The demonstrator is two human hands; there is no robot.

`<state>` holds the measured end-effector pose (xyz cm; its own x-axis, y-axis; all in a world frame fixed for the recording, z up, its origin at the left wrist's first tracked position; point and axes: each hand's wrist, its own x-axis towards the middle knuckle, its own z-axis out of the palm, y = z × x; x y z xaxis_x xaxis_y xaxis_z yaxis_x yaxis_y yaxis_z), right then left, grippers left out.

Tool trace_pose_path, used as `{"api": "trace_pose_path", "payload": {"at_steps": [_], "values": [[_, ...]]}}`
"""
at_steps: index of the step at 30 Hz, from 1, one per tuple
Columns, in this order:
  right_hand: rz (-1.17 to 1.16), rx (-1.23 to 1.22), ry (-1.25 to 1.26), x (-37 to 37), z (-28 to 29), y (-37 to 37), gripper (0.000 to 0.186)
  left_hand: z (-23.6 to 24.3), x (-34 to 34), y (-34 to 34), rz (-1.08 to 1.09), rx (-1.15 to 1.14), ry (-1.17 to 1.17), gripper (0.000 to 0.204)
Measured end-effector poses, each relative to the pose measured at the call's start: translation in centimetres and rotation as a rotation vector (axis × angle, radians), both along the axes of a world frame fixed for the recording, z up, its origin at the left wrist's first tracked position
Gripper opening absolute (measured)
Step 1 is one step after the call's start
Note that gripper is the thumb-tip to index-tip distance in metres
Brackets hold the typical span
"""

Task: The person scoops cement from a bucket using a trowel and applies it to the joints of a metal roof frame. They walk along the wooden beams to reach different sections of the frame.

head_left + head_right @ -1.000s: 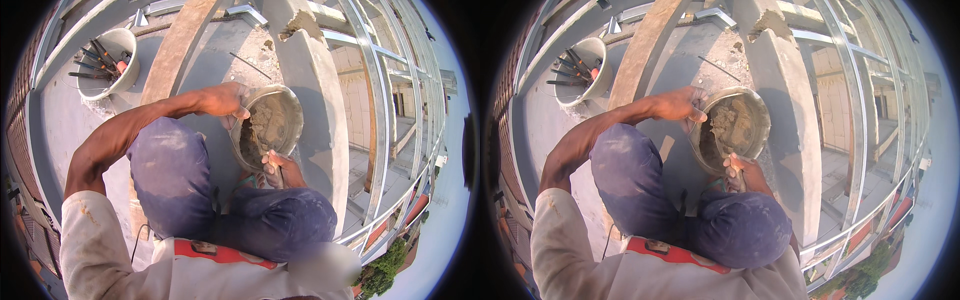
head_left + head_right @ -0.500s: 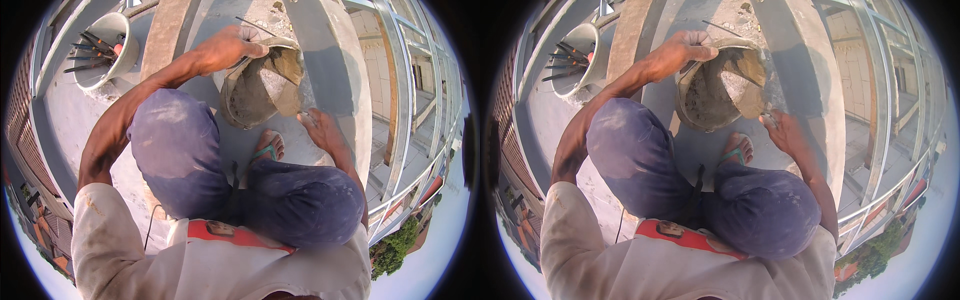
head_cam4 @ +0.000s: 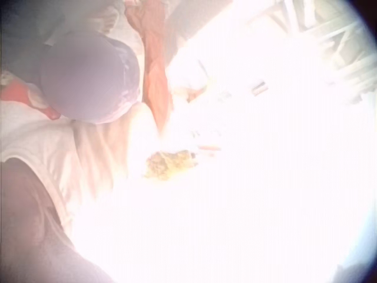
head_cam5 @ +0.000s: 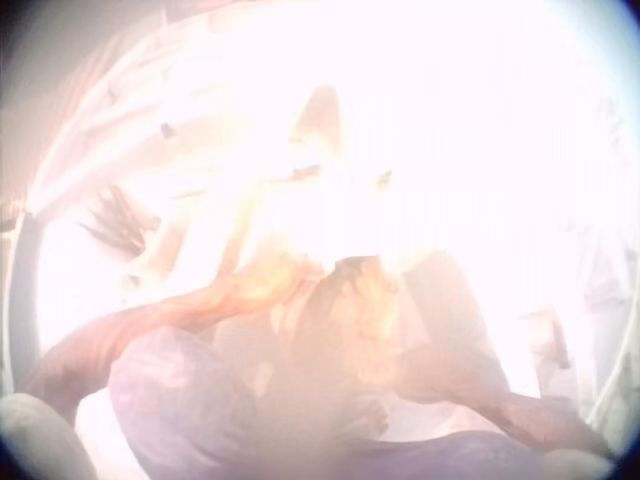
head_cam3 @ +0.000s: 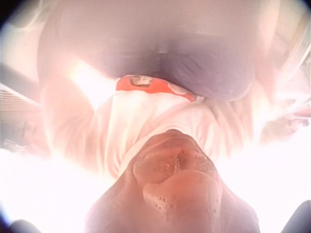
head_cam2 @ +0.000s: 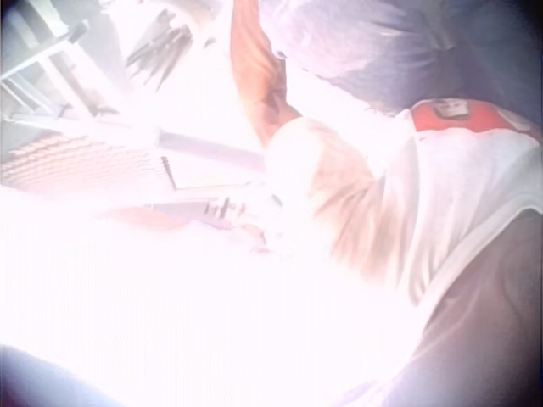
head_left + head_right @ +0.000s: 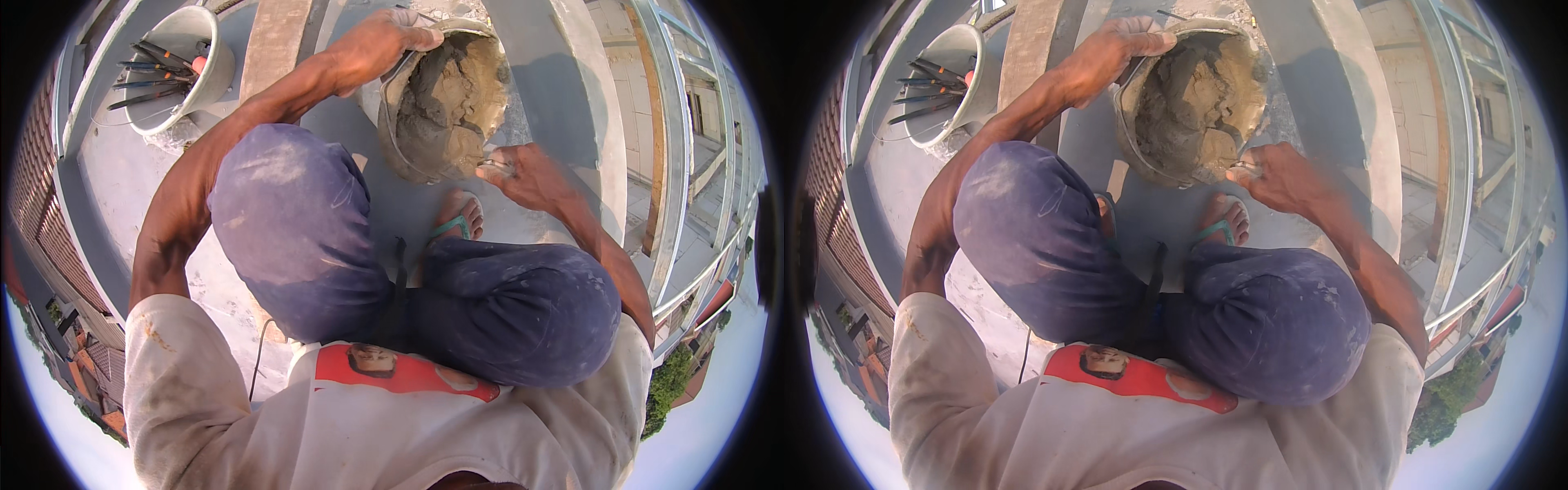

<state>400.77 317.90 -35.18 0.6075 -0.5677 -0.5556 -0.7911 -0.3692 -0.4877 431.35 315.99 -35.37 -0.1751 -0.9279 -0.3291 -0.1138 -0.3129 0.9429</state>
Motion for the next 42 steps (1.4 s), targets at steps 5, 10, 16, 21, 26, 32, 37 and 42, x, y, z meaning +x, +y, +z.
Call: {"api": "trace_pose_path", "payload": {"at_steps": [5,10,16,21,26,32,37,42], "values": [[-0.389,0.337,-0.163,3.2,-0.8,2.3,0.042,-1.4,1.1,-0.5,-0.060,-0.078,-0.084,0.028],[-0.651,0.601,-0.249,3.0,-0.6,3.2,0.043,-1.3,0.7,-1.0,-0.088,-0.063,-0.042,0.026],[-0.875,0.936,-0.496,3.8,-1.8,3.7,0.040,-1.5,1.3,-0.7,-0.058,-0.037,-0.027,0.025],[-1.060,1.505,-0.819,2.0,-3.9,1.7,0.044,-0.8,1.2,-1.1,-0.028,0.055,-0.012,0.027],[-1.055,1.062,-0.551,-1.0,0.6,1.9,0.045,-0.8,2.4,-0.2,-0.047,0.029,-0.040,0.030],[-0.133,-0.308,0.100,-0.5,-0.8,0.4,0.048,0.2,0.5,-0.7,-0.115,-0.009,-0.051,0.031],[-0.067,-0.437,0.244,-1.0,6.5,0.2,0.042,0.0,1.5,0.7,-0.074,-0.007,-0.063,0.029],[-0.022,-0.364,0.370,0.1,6.8,1.3,0.037,0.4,1.8,1.0,-0.088,0.015,-0.077,0.027]]}}
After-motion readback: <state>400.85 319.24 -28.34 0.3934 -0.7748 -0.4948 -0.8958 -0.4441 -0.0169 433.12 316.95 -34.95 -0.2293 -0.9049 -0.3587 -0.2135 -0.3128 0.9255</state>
